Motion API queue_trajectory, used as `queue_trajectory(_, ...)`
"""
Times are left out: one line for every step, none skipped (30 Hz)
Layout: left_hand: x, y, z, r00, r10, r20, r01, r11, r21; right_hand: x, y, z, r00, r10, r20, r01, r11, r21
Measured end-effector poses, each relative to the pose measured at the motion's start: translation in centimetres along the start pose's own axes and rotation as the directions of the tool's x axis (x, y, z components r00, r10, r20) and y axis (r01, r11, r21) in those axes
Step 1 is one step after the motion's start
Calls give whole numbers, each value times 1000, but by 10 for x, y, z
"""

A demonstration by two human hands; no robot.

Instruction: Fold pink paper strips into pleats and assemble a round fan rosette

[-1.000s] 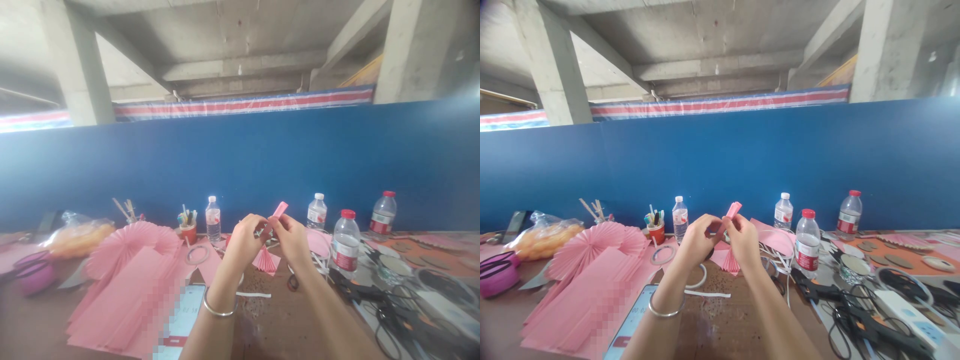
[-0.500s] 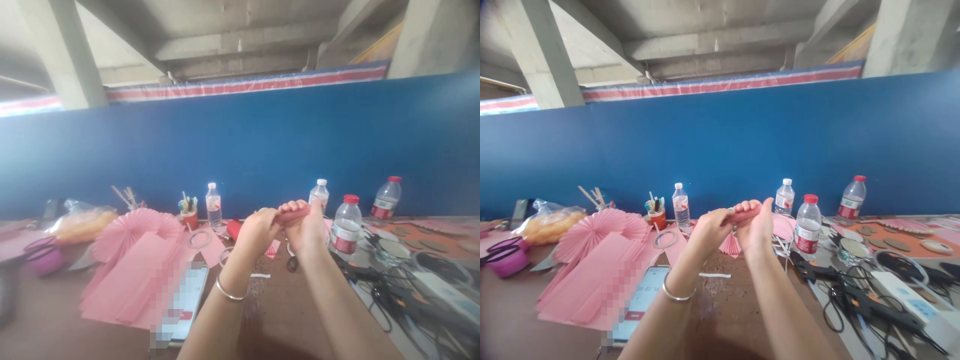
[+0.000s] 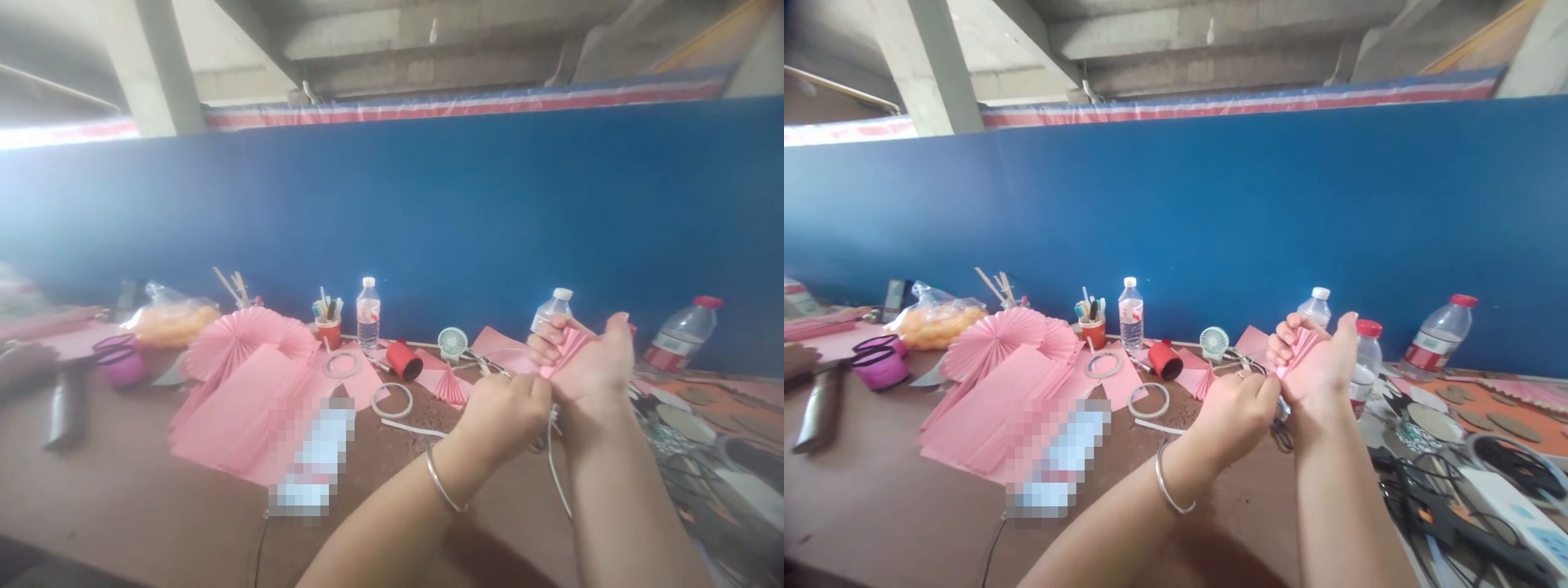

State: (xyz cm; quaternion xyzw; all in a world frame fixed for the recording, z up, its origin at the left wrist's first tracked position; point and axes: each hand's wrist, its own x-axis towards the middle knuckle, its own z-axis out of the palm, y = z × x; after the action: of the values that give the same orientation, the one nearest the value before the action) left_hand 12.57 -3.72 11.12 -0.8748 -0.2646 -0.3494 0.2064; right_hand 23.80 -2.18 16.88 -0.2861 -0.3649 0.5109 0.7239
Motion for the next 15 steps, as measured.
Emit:
queue_trajectory(0, 0, 1, 1000, -4, -9, 3, 1000, -4, 0, 0, 1, 1000, 13, 12, -13, 1000, -1)
queue_trajectory(-1, 0, 2, 1000, -13, -11, 13, 1000, -10, 0, 0, 1, 999, 25, 26, -25, 1000, 2)
queue_trajectory(-1, -2, 4, 1000, -24, -10, 24, 999, -24, -1, -1, 2, 999, 36, 37, -36, 999, 8)
queue_trajectory(-1, -4, 7, 999, -41, -7, 41, 998, -46, -1, -2, 1, 998, 49, 48, -50, 999, 16)
queue_trajectory(-2, -6, 10, 998, -57, -2, 56, 995, -78, -2, -4, 0, 997, 57, 55, -58, 998, 27)
queue_trajectory(-3, -8, 15, 997, -74, 5, 74, 990, -117, -4, -7, -1, 997, 53, 56, -56, 998, 39)
queue_trajectory(-5, -12, 21, 995, -103, 12, 104, 982, -155, -5, -10, -3, 998, 37, 49, -39, 998, 51)
queue_trajectory(-8, -15, 27, 992, -120, 31, 124, 975, -183, -6, -13, -5, 999, 2, 32, -4, 998, 64)
queue_trajectory(-12, -19, 35, 984, -164, 67, 174, 968, -182, -7, -16, -8, 999, -45, 5, 45, 996, 71)
queue_trajectory(-17, -23, 44, 972, -209, 108, 224, 962, -155, -8, -18, -10, 995, -101, -28, 103, 992, 76)
queue_trajectory(-23, -28, 53, 947, -287, 143, 302, 948, -99, -8, -19, -12, 985, -159, -60, 164, 983, 78)
queue_trajectory(-31, -33, 62, 923, -335, 189, 350, 936, -48, -8, -20, -13, 974, -208, -84, 215, 974, 77)
queue_trajectory(-38, -38, 72, 892, -387, 233, 399, 917, -2, -7, -20, -13, 964, -248, -99, 256, 964, 74)
queue_trajectory(-46, -42, 81, 861, -422, 284, 430, 902, 37, -7, -19, -13, 955, -278, -105, 286, 956, 69)
queue_trajectory(-54, -47, 89, 828, -460, 320, 460, 884, 79, -6, -18, -13, 949, -299, -102, 306, 950, 62)
